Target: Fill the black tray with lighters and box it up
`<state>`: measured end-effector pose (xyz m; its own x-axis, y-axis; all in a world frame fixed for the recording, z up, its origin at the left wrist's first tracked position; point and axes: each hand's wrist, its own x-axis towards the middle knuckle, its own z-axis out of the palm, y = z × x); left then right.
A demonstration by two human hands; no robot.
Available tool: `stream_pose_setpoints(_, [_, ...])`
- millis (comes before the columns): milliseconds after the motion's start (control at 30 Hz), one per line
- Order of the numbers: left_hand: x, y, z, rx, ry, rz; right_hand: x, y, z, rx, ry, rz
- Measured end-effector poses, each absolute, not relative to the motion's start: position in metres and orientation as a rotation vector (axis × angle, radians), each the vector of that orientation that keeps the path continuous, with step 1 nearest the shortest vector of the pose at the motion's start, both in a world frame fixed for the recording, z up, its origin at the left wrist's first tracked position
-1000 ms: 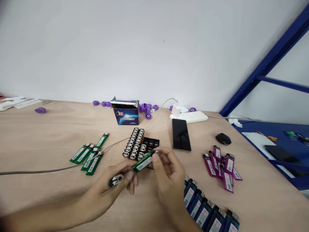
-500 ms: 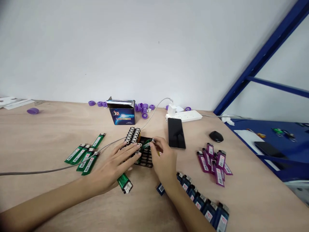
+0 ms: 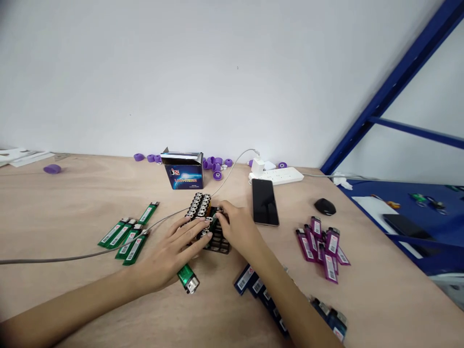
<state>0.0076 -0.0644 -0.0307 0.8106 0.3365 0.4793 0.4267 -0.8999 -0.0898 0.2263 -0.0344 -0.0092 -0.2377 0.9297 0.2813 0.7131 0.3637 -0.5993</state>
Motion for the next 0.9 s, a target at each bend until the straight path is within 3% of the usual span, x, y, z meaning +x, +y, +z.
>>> stream_pose_setpoints(900, [0.008,-0.065,-0.029,-2.813,-0.66,-0.645,0.228,-0.021,0.022,-1.477,-2.242,0.604])
